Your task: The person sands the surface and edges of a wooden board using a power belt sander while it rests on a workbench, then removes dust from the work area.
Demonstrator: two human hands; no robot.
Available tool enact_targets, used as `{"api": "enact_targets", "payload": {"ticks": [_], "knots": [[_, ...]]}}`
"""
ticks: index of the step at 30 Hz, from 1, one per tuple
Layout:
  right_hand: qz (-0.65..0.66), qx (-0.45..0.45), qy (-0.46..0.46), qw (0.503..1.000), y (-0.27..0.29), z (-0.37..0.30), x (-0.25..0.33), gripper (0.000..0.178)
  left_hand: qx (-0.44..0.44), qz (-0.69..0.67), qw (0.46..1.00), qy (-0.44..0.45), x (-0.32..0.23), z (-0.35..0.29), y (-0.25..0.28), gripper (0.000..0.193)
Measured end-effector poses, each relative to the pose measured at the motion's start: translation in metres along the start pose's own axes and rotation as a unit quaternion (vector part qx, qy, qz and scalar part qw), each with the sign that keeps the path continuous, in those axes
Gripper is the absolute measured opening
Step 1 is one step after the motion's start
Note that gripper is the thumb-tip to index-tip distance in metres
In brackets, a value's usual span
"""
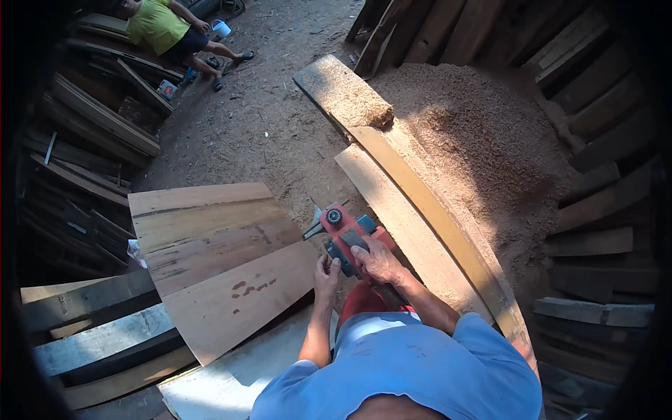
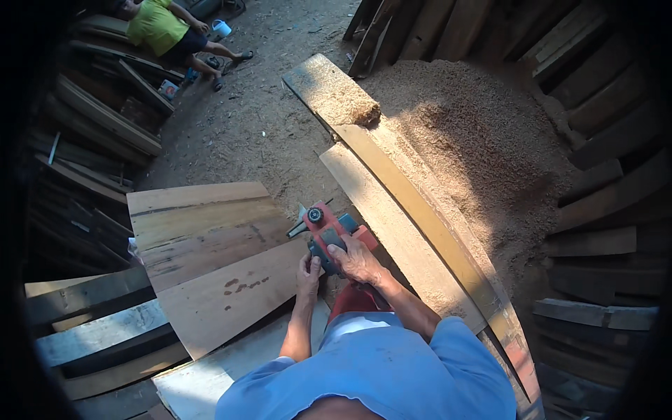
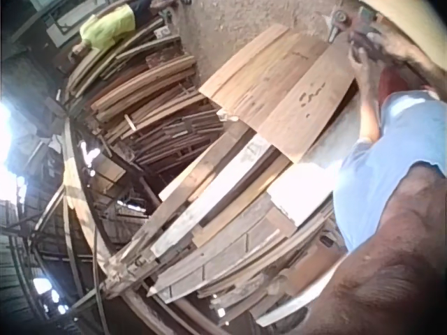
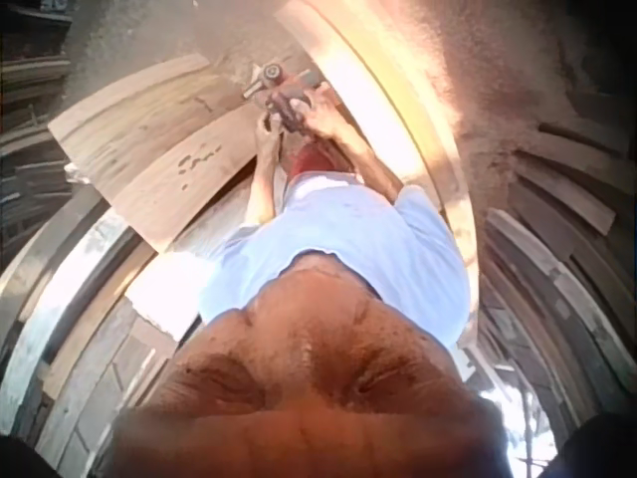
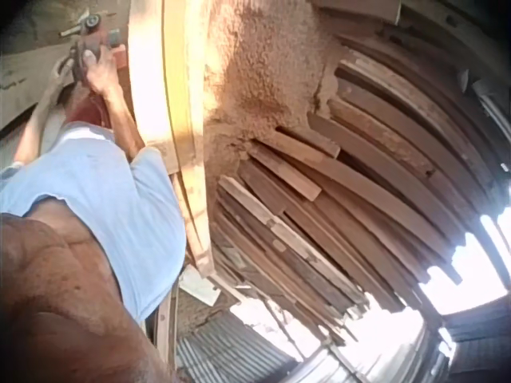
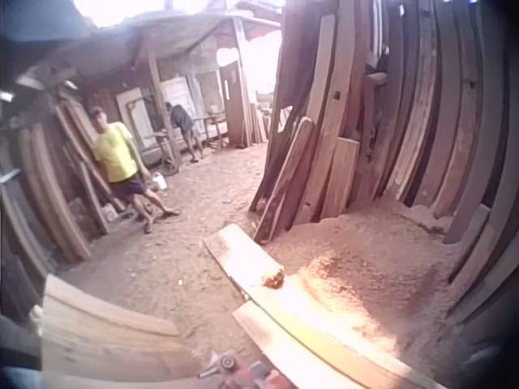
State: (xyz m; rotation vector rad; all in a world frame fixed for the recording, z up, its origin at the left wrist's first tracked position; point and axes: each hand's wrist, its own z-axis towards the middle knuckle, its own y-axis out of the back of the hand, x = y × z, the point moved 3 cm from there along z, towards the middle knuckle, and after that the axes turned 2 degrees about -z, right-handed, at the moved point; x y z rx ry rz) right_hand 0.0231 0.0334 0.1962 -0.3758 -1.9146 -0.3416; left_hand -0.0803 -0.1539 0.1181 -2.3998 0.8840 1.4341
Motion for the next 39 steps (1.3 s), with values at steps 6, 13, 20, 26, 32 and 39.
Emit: {"api": "enact_targets", "payload": {"ticks": [6, 13, 20, 26, 32, 39], "knots": [[-0.062, -0.029, 0.070, 0.995, 0.043, -0.028, 0.025, 0.052, -0.006, 0.058, 0.987, -0.150, -0.010, -0.008, -0.072, 0.077], [-0.062, -0.036, 0.039, 0.997, 0.076, -0.025, 0.008, 0.086, -0.012, 0.058, 0.986, -0.155, 0.032, 0.010, -0.116, 0.089], [-0.056, -0.056, 0.009, 0.997, 0.072, 0.038, 0.024, 0.059, -0.021, 0.088, 0.984, -0.150, -0.028, 0.054, -0.102, 0.082], [-0.082, -0.061, 0.059, 0.993, 0.067, 0.154, 0.070, 0.030, 0.008, -0.068, 0.979, -0.190, -0.108, 0.151, -0.081, 0.051], [-0.043, -0.022, -0.026, 0.998, 0.071, 0.122, 0.069, 0.042, 0.006, -0.068, 0.983, -0.170, -0.100, 0.127, -0.091, 0.040], [-0.034, -0.031, 0.009, 0.999, 0.079, -0.036, 0.010, 0.071, -0.024, 0.065, 0.993, -0.090, -0.003, -0.027, -0.129, 0.084]]}}
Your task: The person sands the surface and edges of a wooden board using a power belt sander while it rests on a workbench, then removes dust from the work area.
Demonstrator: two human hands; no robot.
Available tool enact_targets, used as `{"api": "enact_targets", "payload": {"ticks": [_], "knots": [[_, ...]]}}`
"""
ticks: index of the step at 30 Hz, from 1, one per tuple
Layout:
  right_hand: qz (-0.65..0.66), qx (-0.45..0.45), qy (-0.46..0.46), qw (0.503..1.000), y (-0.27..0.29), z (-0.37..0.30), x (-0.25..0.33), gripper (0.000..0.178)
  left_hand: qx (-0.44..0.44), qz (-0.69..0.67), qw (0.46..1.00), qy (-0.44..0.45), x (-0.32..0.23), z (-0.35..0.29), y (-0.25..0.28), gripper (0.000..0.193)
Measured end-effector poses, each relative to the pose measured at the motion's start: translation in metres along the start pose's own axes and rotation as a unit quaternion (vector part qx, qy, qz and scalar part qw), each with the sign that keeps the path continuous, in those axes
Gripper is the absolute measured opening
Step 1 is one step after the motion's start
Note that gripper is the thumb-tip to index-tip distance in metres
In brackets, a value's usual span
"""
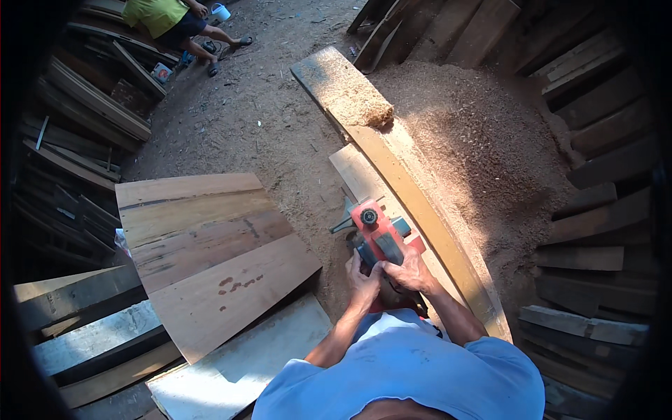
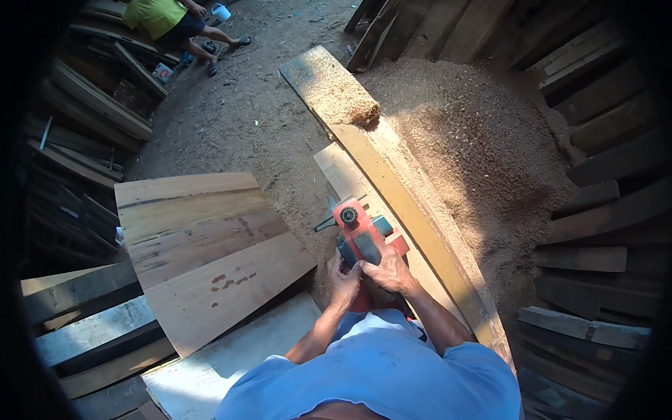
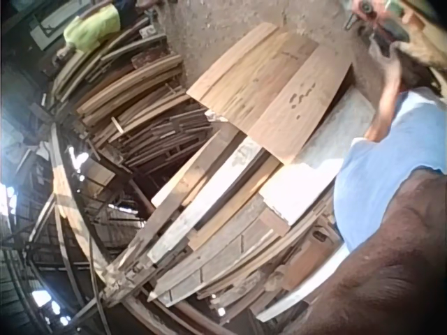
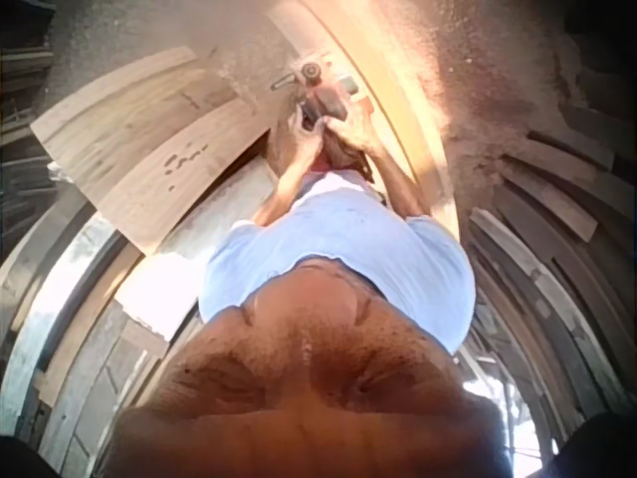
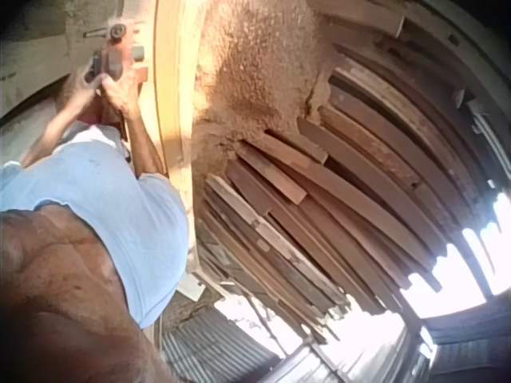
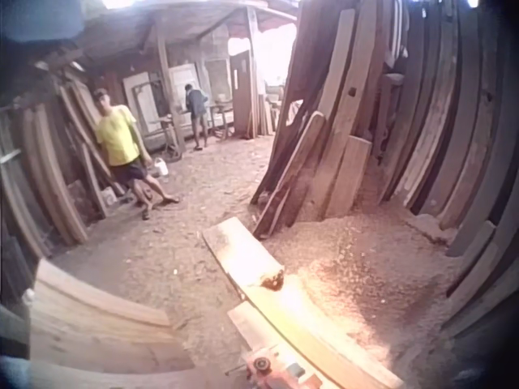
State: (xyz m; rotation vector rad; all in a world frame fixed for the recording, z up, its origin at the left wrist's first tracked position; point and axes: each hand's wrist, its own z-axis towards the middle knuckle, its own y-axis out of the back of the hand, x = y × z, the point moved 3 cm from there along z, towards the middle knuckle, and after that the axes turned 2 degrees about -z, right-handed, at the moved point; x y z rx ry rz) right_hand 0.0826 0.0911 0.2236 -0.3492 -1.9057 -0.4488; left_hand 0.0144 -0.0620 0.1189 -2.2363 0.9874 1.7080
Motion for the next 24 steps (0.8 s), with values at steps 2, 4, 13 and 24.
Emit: {"api": "enact_targets", "payload": {"ticks": [2, 4, 13, 24], "knots": [[-0.012, 0.001, -0.015, 1.000, -0.001, -0.004, -0.008, 0.072, -0.005, -0.017, 1.000, 0.002, -0.002, -0.008, -0.002, 0.082], [-0.030, 0.013, -0.062, 0.998, -0.001, 0.010, 0.004, 0.073, -0.009, 0.003, 1.000, -0.017, 0.001, 0.010, 0.005, 0.078], [-0.051, -0.021, 0.024, 0.998, -0.021, 0.188, 0.050, 0.037, 0.020, -0.176, 0.983, -0.050, -0.067, 0.191, 0.050, 0.054], [-0.057, -0.045, 0.076, 0.994, -0.014, 0.110, 0.007, 0.063, 0.036, -0.166, 0.985, -0.001, -0.024, 0.118, 0.025, 0.053]]}}
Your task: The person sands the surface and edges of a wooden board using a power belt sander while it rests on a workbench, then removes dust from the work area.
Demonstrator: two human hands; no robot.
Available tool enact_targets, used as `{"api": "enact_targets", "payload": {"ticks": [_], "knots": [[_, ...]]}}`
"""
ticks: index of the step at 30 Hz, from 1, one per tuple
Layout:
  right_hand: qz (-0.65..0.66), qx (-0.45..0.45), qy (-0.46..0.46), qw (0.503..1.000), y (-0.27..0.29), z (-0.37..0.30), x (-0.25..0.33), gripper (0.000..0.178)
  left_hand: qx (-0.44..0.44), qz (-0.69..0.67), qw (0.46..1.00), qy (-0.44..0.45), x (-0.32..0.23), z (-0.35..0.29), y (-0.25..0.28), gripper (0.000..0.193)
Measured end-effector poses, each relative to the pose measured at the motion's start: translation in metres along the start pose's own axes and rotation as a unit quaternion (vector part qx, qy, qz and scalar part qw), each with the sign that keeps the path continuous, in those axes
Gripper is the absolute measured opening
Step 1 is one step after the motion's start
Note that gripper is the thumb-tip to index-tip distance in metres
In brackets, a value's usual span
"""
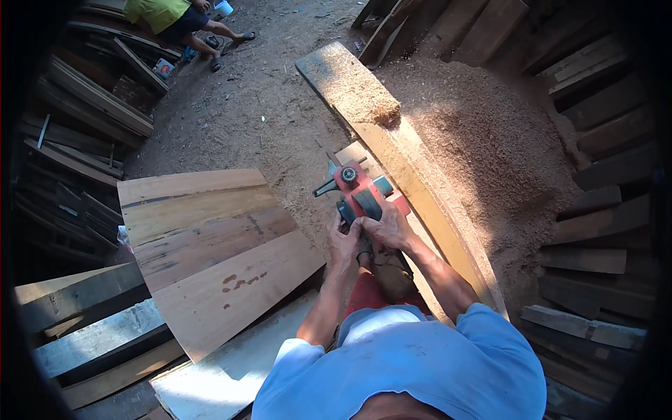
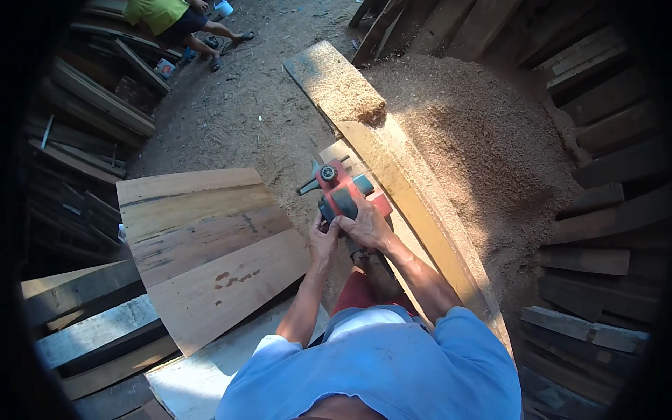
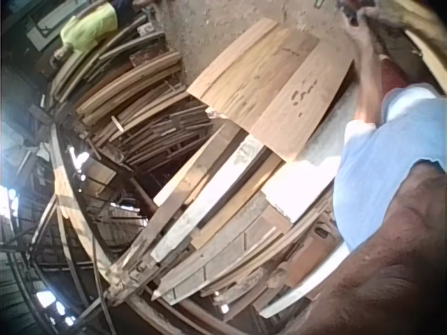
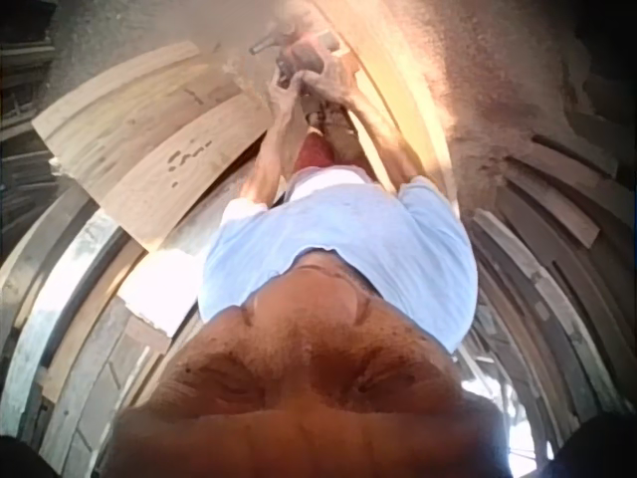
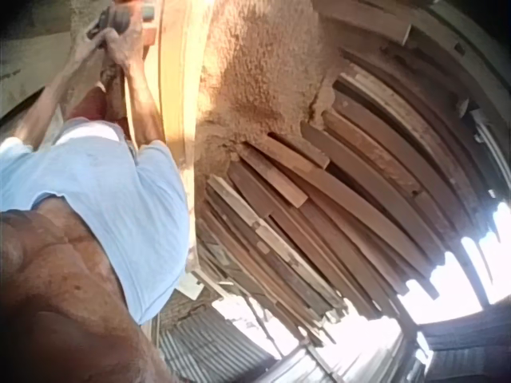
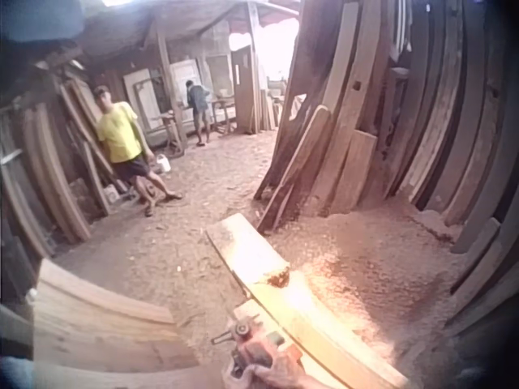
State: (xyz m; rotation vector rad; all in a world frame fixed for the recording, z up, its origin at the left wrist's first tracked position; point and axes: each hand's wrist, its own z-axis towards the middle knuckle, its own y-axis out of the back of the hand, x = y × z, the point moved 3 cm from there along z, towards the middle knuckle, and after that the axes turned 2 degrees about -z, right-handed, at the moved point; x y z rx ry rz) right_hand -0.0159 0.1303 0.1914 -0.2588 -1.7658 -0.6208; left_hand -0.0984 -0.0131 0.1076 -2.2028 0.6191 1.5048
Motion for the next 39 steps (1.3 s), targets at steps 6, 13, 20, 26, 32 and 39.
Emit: {"api": "enact_targets", "payload": {"ticks": [6, 13, 20, 26, 32, 39], "knots": [[0.036, 0.057, -0.118, 0.991, 0.027, -0.137, -0.011, 0.054, -0.026, 0.095, 0.995, 0.028, 0.050, -0.139, -0.027, 0.078], [0.017, 0.038, -0.112, 0.993, 0.018, -0.112, -0.002, 0.052, -0.023, 0.148, 0.988, 0.032, 0.048, -0.112, -0.014, 0.080], [0.019, 0.018, 0.005, 1.000, -0.004, 0.020, 0.020, 0.047, -0.017, -0.007, 0.999, -0.030, -0.008, 0.018, 0.008, 0.052], [-0.022, 0.026, -0.032, 0.999, -0.014, 0.110, 0.047, 0.042, -0.015, -0.018, 0.997, -0.070, -0.058, 0.101, 0.028, 0.044], [0.020, 0.092, -0.180, 0.979, 0.005, 0.024, 0.055, 0.050, -0.023, 0.029, 0.999, -0.029, -0.029, 0.025, 0.007, 0.041], [0.014, 0.026, -0.079, 0.996, 0.029, -0.173, -0.036, 0.046, -0.013, 0.184, 0.983, 0.024, 0.043, -0.166, -0.035, 0.068]]}}
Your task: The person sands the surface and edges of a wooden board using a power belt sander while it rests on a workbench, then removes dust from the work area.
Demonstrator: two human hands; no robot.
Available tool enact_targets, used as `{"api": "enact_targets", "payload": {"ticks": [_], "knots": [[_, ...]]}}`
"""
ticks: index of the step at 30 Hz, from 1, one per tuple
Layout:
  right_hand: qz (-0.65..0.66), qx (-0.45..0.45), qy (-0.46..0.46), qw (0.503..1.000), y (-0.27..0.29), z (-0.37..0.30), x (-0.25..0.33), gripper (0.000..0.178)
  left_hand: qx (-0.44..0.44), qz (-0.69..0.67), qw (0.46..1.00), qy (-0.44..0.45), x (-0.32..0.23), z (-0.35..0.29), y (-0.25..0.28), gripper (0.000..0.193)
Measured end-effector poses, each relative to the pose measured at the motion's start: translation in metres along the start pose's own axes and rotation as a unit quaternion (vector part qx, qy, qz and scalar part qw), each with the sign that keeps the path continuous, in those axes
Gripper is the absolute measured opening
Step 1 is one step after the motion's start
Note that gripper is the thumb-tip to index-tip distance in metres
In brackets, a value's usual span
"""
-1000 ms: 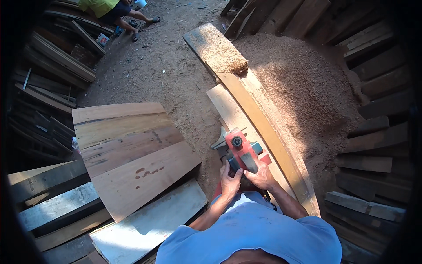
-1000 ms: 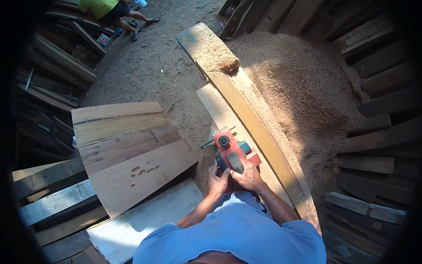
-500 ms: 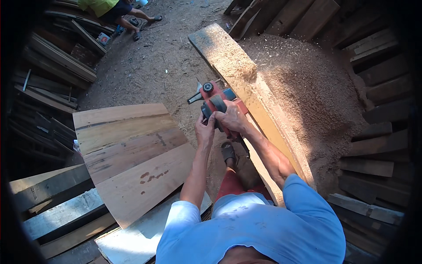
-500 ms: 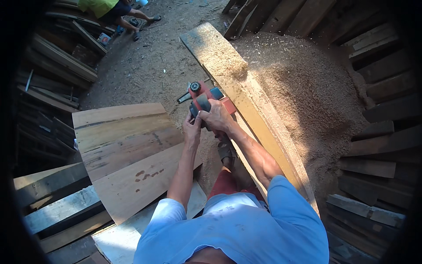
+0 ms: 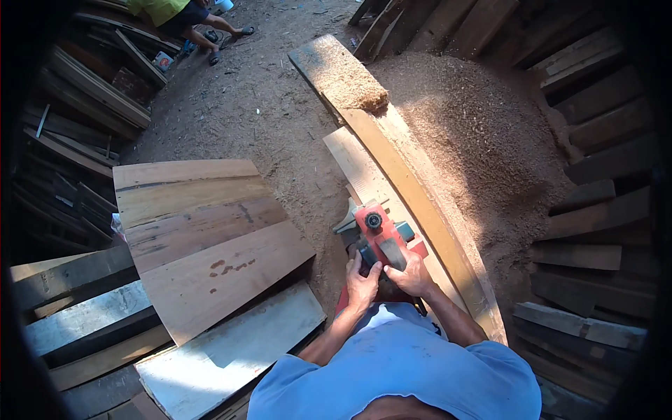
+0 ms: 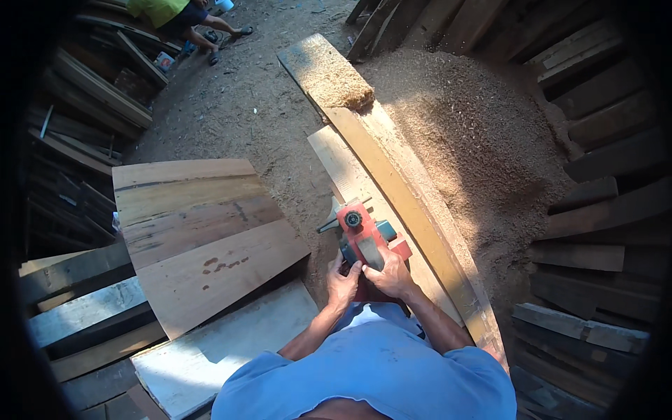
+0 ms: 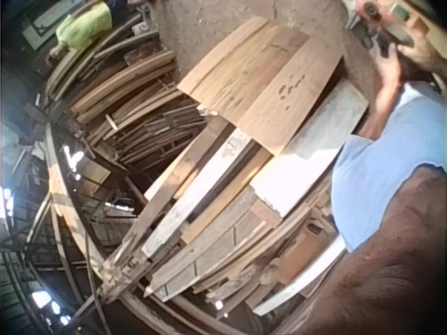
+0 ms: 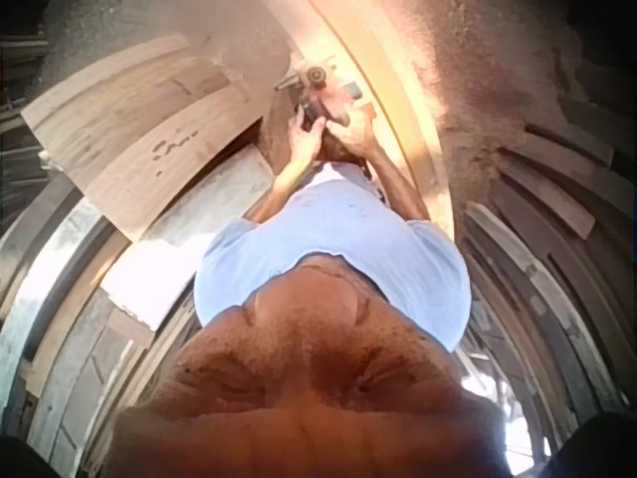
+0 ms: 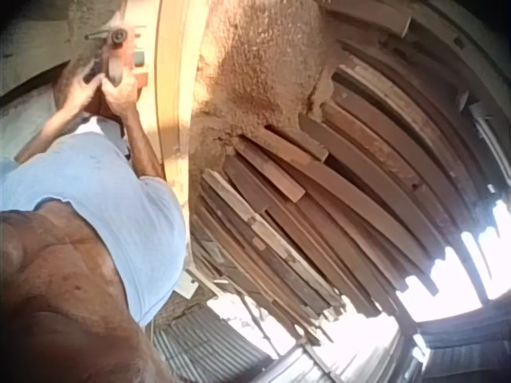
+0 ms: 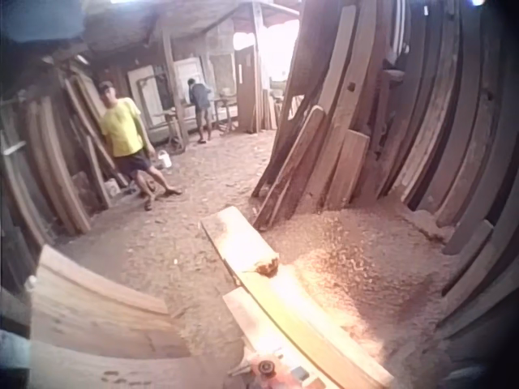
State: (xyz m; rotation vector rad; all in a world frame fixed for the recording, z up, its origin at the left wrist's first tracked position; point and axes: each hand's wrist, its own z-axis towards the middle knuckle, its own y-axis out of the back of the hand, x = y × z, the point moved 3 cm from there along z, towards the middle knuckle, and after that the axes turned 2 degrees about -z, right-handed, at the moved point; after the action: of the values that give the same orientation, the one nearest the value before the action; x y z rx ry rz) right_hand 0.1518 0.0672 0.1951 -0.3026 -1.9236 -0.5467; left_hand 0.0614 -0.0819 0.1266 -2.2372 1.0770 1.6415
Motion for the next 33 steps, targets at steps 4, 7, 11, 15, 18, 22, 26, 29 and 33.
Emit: {"api": "enact_targets", "payload": {"ticks": [4, 7, 11, 15, 18, 22, 26, 29, 33], "knots": [[-0.019, -0.013, -0.017, 1.000, 0.000, -0.028, -0.012, 0.035, -0.033, 0.014, 0.999, 0.005, 0.012, -0.031, -0.010, 0.071], [-0.018, -0.006, -0.002, 1.000, -0.003, -0.007, -0.006, 0.036, -0.040, -0.001, 0.999, 0.002, 0.010, -0.009, -0.006, 0.071], [0.003, -0.004, 0.003, 1.000, -0.009, 0.057, 0.034, 0.049, -0.042, -0.052, 0.998, 0.007, -0.008, 0.055, 0.015, 0.065], [-0.030, -0.021, 0.041, 0.998, -0.019, 0.133, 0.065, 0.053, -0.020, -0.182, 0.983, -0.011, -0.036, 0.129, 0.036, 0.052], [-0.016, -0.013, 0.062, 0.998, -0.025, 0.191, 0.088, 0.044, -0.013, -0.240, 0.968, -0.069, -0.062, 0.188, 0.054, 0.045], [-0.017, 0.008, 0.045, 0.999, -0.034, 0.259, 0.118, 0.036, -0.032, -0.227, 0.970, -0.081, -0.072, 0.258, 0.081, 0.044], [-0.036, -0.013, 0.064, 0.997, -0.027, 0.274, 0.108, 0.039, -0.004, -0.226, 0.972, -0.069, -0.098, 0.255, 0.076, 0.043], [-0.014, 0.024, 0.015, 1.000, -0.028, 0.235, 0.088, 0.044, -0.013, -0.221, 0.974, -0.055, -0.078, 0.214, 0.067, 0.042], [0.016, 0.023, -0.038, 0.999, -0.008, 0.109, 0.060, 0.049, -0.003, -0.170, 0.985, -0.004, -0.041, 0.104, 0.027, 0.055]]}}
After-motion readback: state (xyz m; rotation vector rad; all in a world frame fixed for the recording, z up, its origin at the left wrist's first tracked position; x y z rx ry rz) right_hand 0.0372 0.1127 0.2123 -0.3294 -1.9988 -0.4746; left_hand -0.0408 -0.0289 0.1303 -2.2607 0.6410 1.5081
